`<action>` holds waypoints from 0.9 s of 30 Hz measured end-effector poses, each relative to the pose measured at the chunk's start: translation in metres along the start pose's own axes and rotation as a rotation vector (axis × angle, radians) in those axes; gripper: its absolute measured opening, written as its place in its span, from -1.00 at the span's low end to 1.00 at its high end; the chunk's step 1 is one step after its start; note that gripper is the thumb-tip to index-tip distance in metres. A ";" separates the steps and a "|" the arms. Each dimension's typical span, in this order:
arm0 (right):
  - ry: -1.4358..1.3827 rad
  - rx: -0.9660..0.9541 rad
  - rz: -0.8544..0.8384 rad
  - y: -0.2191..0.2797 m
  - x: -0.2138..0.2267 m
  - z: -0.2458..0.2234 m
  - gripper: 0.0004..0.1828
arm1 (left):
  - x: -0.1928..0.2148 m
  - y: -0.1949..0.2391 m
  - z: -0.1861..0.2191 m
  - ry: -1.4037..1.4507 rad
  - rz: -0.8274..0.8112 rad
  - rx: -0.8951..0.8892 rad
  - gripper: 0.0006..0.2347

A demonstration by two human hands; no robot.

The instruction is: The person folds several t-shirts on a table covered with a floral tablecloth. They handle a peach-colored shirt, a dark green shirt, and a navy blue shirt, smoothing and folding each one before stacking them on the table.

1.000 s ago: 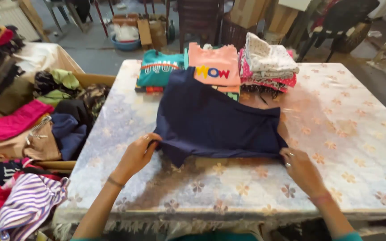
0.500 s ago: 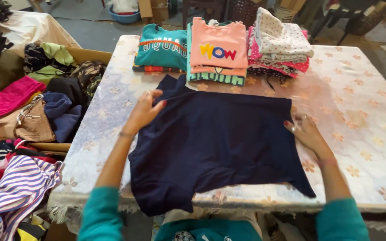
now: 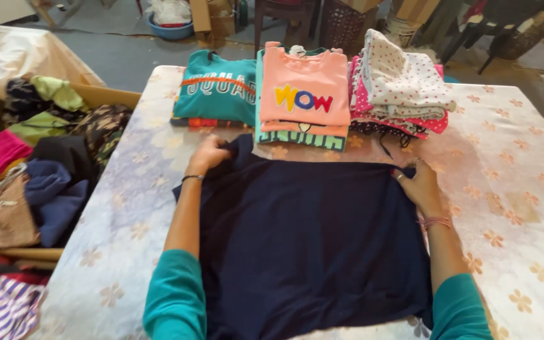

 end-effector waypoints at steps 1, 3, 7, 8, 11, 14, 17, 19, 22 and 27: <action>-0.030 0.018 0.115 -0.003 0.013 -0.009 -0.64 | 0.033 0.012 0.011 0.082 0.286 -0.027 -0.63; -0.053 0.029 0.223 -0.008 0.022 -0.018 -0.62 | 0.060 0.034 0.013 0.166 0.559 -0.049 -0.74; -0.568 -0.059 0.161 -0.026 -0.011 0.022 -0.42 | 0.078 0.055 0.022 0.037 0.724 -0.183 -0.73; -0.576 -0.080 0.130 -0.028 -0.023 0.041 -0.39 | 0.081 0.060 0.026 0.067 0.719 -0.200 -0.74; -0.745 -0.246 0.192 -0.021 0.009 0.020 -0.38 | 0.077 0.045 0.007 0.465 0.715 -0.244 -0.84; -0.711 -0.218 0.255 -0.027 0.008 0.039 -0.39 | 0.090 0.049 0.006 0.789 0.738 -0.227 -0.83; -0.403 -0.046 0.288 -0.035 -0.015 0.087 -0.48 | 0.075 0.049 -0.013 0.634 0.733 -0.149 -0.83; -0.058 0.141 0.375 -0.014 0.018 -0.010 -0.54 | 0.085 0.064 0.007 0.502 0.730 -0.140 -0.82; 0.266 0.280 0.355 0.010 0.037 -0.122 -0.63 | 0.084 0.067 0.012 0.344 0.732 -0.126 -0.77; 0.213 0.440 0.040 0.002 -0.009 -0.136 -0.56 | 0.073 0.049 -0.005 0.361 0.733 -0.125 -0.66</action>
Point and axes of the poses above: each hand's wrist, its own y-axis away from the middle knuckle, its own x-axis out of the back of the hand, z = x × y, the point moved 8 cm from there along -y, towards the middle knuckle, and after that the axes turned 3 degrees about z, right-handed, at the moved point
